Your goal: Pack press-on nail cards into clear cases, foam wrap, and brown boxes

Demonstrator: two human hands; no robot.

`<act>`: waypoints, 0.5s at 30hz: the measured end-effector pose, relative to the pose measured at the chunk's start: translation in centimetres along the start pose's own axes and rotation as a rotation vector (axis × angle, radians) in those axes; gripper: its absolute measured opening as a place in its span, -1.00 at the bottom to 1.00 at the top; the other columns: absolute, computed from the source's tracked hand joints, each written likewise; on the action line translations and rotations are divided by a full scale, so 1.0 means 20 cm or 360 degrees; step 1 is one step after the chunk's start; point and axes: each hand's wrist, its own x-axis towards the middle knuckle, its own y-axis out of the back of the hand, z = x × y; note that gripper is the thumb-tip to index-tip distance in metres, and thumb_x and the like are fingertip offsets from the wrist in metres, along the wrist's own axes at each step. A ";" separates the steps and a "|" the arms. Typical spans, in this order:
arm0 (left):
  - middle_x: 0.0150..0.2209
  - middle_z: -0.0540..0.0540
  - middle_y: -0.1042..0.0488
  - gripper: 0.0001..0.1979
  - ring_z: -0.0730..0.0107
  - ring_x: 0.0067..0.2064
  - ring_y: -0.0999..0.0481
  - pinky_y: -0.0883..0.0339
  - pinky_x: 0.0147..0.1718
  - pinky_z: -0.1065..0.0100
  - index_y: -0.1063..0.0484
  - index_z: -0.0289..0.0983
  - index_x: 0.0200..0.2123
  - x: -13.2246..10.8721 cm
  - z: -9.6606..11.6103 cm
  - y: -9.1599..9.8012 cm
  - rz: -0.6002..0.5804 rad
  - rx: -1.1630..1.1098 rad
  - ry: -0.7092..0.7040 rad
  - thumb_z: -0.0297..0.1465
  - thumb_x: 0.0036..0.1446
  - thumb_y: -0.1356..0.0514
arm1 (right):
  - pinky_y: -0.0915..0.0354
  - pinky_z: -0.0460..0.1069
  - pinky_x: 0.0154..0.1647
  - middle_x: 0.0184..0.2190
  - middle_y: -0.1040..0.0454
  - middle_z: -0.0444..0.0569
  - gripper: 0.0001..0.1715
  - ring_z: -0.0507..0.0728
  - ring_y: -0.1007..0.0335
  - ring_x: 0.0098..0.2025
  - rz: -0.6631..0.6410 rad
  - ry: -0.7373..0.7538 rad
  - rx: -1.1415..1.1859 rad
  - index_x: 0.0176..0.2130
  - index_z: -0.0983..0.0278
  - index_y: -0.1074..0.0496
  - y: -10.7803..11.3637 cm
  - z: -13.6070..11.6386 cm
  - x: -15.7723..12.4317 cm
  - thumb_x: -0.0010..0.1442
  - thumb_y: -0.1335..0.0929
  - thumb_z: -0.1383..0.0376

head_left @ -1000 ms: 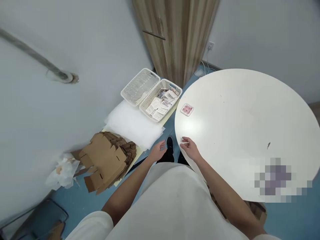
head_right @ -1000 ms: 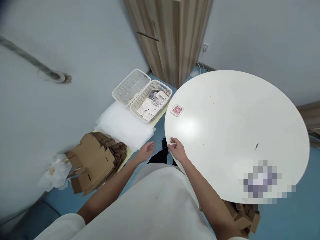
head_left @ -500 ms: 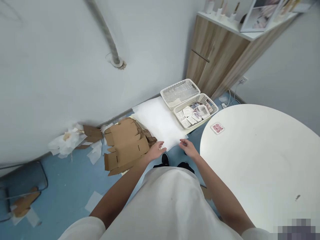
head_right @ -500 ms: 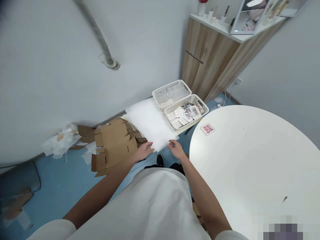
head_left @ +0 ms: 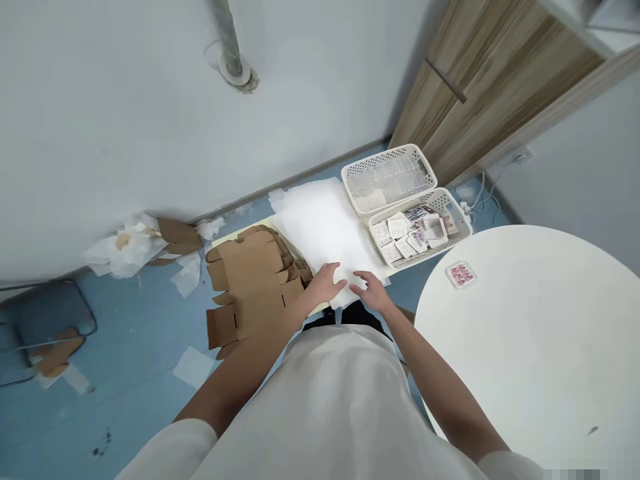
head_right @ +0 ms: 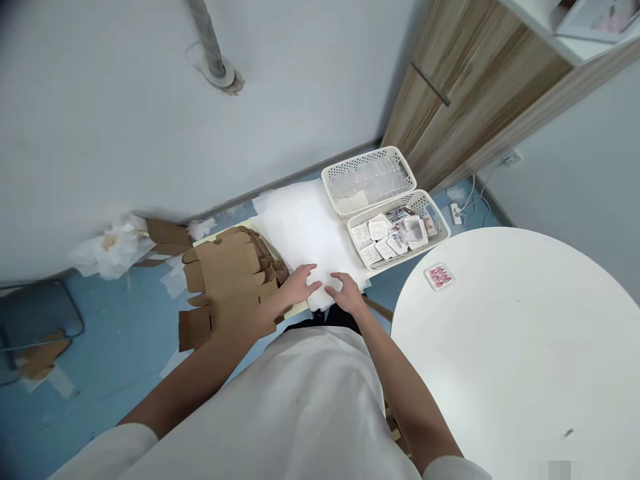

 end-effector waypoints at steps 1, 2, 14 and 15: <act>0.15 -0.20 -0.13 -0.43 0.12 0.10 -0.24 -0.15 -0.01 0.23 -0.13 -0.22 0.09 0.03 0.01 0.00 -0.0018 0.0030 0.0017 -0.16 0.01 -0.11 | -0.13 0.12 0.07 0.03 -0.27 0.01 -0.49 0.17 -0.18 0.08 -0.0006 0.0042 -0.0022 -0.04 0.17 -0.28 0.00 -0.01 0.04 0.00 -0.32 0.12; 0.15 -0.20 -0.13 -0.42 0.12 0.11 -0.23 -0.15 -0.01 0.24 -0.13 -0.22 0.09 0.07 0.01 -0.01 -0.0036 0.0036 0.0042 -0.15 0.01 -0.11 | -0.11 0.12 0.09 0.04 -0.26 0.02 -0.50 0.17 -0.16 0.10 -0.0003 0.0082 -0.0051 -0.04 0.19 -0.28 0.01 -0.02 0.09 0.00 -0.32 0.13; 0.15 -0.29 -0.10 -0.40 0.10 0.12 -0.20 -0.12 0.00 0.22 -0.06 -0.31 0.13 0.37 -0.07 -0.08 0.0042 -0.0205 0.0496 -0.24 0.03 -0.10 | -0.05 0.20 0.10 0.20 0.00 0.11 -0.51 0.28 0.11 0.22 0.0087 0.0089 -0.0369 -0.02 0.28 -0.26 -0.04 -0.01 0.43 0.00 -0.26 0.36; 0.16 -0.29 -0.09 -0.39 0.11 0.12 -0.19 -0.12 0.01 0.22 -0.05 -0.31 0.14 0.37 -0.07 -0.09 0.0046 -0.0217 0.0506 -0.25 0.03 -0.10 | -0.07 0.21 0.07 0.18 -0.04 0.10 -0.53 0.28 0.06 0.20 0.0099 0.0076 -0.0368 -0.03 0.27 -0.27 -0.05 0.00 0.44 0.00 -0.26 0.36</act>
